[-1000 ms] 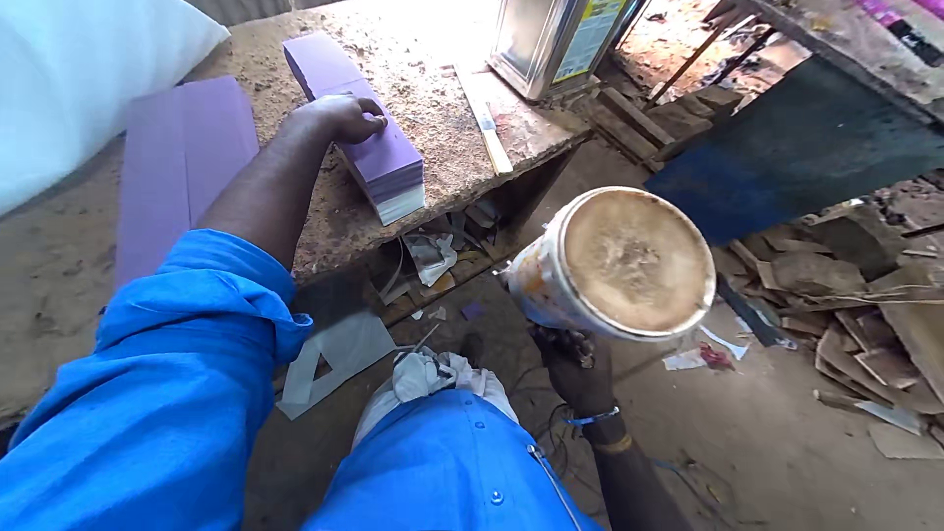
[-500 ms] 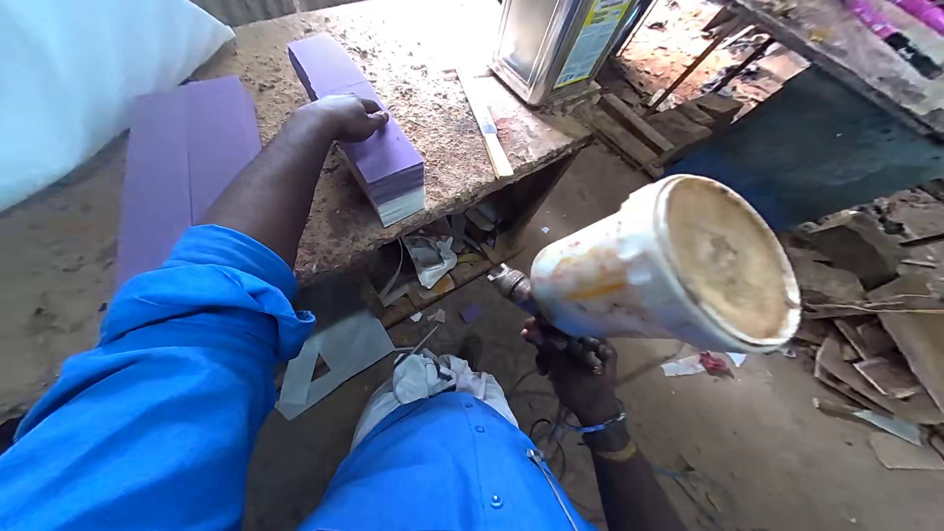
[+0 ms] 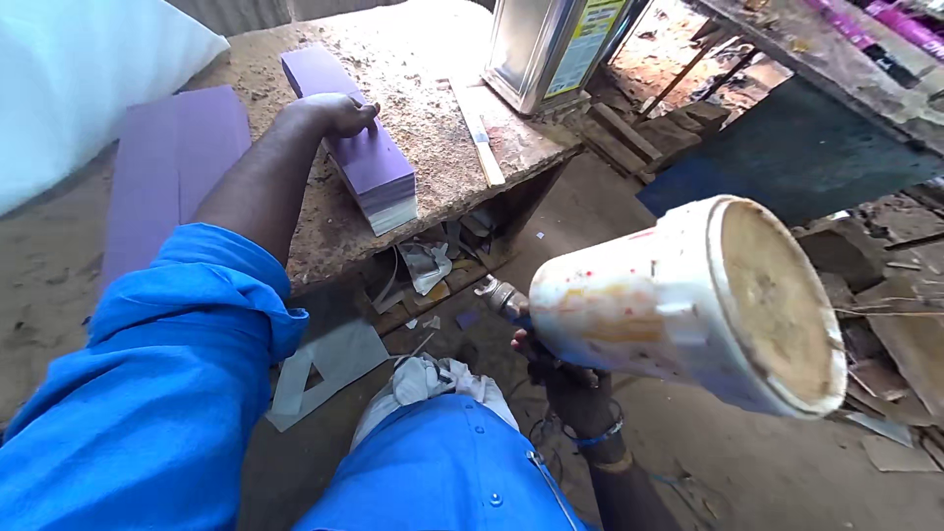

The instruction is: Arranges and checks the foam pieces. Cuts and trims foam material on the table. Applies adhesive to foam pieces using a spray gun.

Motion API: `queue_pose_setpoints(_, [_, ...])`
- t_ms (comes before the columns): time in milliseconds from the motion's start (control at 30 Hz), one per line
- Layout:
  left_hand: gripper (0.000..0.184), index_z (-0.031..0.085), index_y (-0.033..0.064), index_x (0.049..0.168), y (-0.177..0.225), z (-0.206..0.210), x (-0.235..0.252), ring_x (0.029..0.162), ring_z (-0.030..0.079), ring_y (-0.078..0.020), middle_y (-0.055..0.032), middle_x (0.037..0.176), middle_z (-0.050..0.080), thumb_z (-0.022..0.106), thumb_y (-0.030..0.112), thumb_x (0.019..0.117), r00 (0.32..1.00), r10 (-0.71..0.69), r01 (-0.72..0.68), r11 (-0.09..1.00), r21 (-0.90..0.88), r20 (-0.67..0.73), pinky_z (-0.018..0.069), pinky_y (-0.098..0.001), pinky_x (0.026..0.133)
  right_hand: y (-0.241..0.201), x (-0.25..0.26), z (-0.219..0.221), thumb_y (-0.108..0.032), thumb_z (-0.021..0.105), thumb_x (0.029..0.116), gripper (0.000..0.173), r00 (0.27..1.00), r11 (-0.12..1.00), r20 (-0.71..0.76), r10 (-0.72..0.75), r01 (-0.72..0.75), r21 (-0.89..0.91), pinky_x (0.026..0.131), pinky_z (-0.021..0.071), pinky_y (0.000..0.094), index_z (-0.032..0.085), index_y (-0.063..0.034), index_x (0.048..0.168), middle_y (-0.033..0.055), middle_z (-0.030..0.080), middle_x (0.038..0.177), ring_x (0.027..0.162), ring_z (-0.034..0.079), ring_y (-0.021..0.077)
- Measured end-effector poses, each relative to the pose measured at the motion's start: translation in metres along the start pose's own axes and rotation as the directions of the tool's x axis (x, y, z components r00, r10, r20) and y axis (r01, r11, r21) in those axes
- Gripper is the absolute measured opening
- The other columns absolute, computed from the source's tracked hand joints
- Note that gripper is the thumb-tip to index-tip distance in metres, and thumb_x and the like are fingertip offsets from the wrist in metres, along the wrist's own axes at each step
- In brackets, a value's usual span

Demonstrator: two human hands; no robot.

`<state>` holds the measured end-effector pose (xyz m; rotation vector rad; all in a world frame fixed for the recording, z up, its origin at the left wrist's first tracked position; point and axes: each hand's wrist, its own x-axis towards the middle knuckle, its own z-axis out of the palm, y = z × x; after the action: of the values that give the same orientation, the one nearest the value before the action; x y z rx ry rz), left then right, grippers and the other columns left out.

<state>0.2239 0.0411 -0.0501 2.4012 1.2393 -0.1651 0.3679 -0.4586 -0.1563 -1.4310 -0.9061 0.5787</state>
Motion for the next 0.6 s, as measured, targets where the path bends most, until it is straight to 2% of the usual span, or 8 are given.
queue_pose_setpoints(100, [0.072, 0.072, 0.0150, 0.124, 0.002, -0.003, 0.007, 0.117, 0.063, -0.0440, -0.0247, 0.121, 0.068, 0.017, 0.059, 0.1087, 1.000, -0.014, 0.014, 1.000, -0.026, -0.003, 0.0433, -0.0701, 0.097, 0.000, 0.010, 0.001, -0.015, 0.077, 0.0901, 0.022, 0.997, 0.999, -0.067, -0.033, 0.031, -0.027, 0.054, 0.0601, 0.0275, 0.070, -0.0009, 0.106, 0.0076, 0.076, 0.096, 0.066, 0.070, 0.0132])
queue_pose_setpoints(167, [0.068, 0.072, 0.0119, 0.122, 0.001, -0.002, 0.008, 0.110, 0.064, -0.0449, -0.0260, 0.114, 0.068, 0.024, 0.058, 0.1088, 1.000, -0.014, 0.014, 1.000, -0.022, -0.018, 0.0439, -0.0700, 0.094, 0.002, 0.020, -0.005, -0.009, 0.078, 0.0874, 0.024, 0.997, 0.999, -0.054, 0.054, -0.054, 0.004, 0.053, 0.0598, 0.0286, 0.068, 0.0016, 0.106, 0.0096, 0.076, 0.095, 0.066, 0.071, 0.0151])
queue_pose_setpoints(267, [0.057, 0.072, 0.0041, 0.117, -0.001, 0.001, 0.004, 0.113, 0.062, -0.0529, -0.0312, 0.114, 0.068, 0.039, 0.050, 0.1090, 0.993, 0.090, -0.087, 0.995, 0.050, -0.078, 0.0397, -0.0783, 0.094, 0.015, 0.035, -0.024, -0.004, 0.076, 0.0883, 0.033, 0.971, 0.969, -0.069, 0.228, -0.220, 0.116, 0.052, 0.0618, 0.0322, 0.063, 0.0072, 0.116, 0.0160, 0.075, 0.102, 0.070, 0.073, 0.0210])
queue_pose_setpoints(333, [0.048, 0.073, 0.0068, 0.113, -0.008, 0.010, 0.007, 0.109, 0.064, -0.0523, -0.0286, 0.110, 0.070, 0.045, 0.045, 0.1088, 0.974, 0.171, -0.161, 0.984, 0.081, -0.149, 0.0418, -0.0790, 0.090, 0.033, 0.057, -0.046, -0.004, 0.077, 0.0888, 0.038, 0.940, 0.957, -0.187, 0.286, -0.273, 0.094, 0.052, 0.0625, 0.0336, 0.062, 0.0067, 0.122, 0.0169, 0.074, 0.106, 0.075, 0.074, 0.0234])
queue_pose_setpoints(433, [0.040, 0.073, 0.0154, 0.119, -0.030, 0.033, 0.009, 0.106, 0.064, -0.0512, -0.0248, 0.115, 0.069, 0.050, 0.045, 0.1061, 0.933, 0.224, -0.216, 0.974, 0.060, -0.281, 0.0439, -0.0799, 0.084, 0.072, 0.108, -0.098, -0.005, 0.077, 0.0897, 0.039, 0.866, 0.940, -0.400, 0.300, -0.339, -0.028, 0.048, 0.0600, 0.0345, 0.065, 0.0021, 0.126, 0.0136, 0.075, 0.102, 0.067, 0.072, 0.0219])
queue_pose_setpoints(500, [0.047, 0.069, 0.0163, 0.127, -0.044, 0.052, 0.000, 0.116, 0.062, -0.0474, -0.0221, 0.127, 0.065, 0.048, 0.052, 0.1041, 0.903, 0.230, -0.250, 0.968, -0.009, -0.362, 0.0448, -0.0758, 0.092, 0.099, 0.145, -0.140, -0.010, 0.078, 0.0907, 0.042, 0.819, 0.912, -0.497, 0.287, -0.392, -0.119, 0.050, 0.0606, 0.0375, 0.064, -0.0025, 0.130, 0.0128, 0.074, 0.104, 0.067, 0.071, 0.0223])
queue_pose_setpoints(533, [0.051, 0.065, 0.0119, 0.133, -0.044, 0.057, -0.008, 0.127, 0.057, -0.0446, -0.0219, 0.138, 0.060, 0.049, 0.050, 0.1039, 0.900, 0.209, -0.253, 0.965, -0.070, -0.382, 0.0431, -0.0707, 0.103, 0.111, 0.167, -0.162, -0.014, 0.079, 0.0907, 0.045, 0.797, 0.893, -0.536, 0.279, -0.420, -0.160, 0.051, 0.0616, 0.0398, 0.064, -0.0043, 0.132, 0.0136, 0.073, 0.106, 0.067, 0.071, 0.0234])
queue_pose_setpoints(600, [0.048, 0.057, 0.0012, 0.140, -0.032, 0.066, -0.024, 0.136, 0.051, -0.0413, -0.0244, 0.147, 0.053, 0.057, 0.032, 0.1034, 0.871, 0.117, -0.236, 0.951, -0.199, -0.478, 0.0390, -0.0601, 0.114, 0.129, 0.211, -0.203, -0.020, 0.078, 0.0928, 0.046, 0.766, 0.840, -0.588, 0.258, -0.479, -0.255, 0.054, 0.0617, 0.0444, 0.063, -0.0040, 0.133, 0.0169, 0.073, 0.105, 0.066, 0.071, 0.0262])
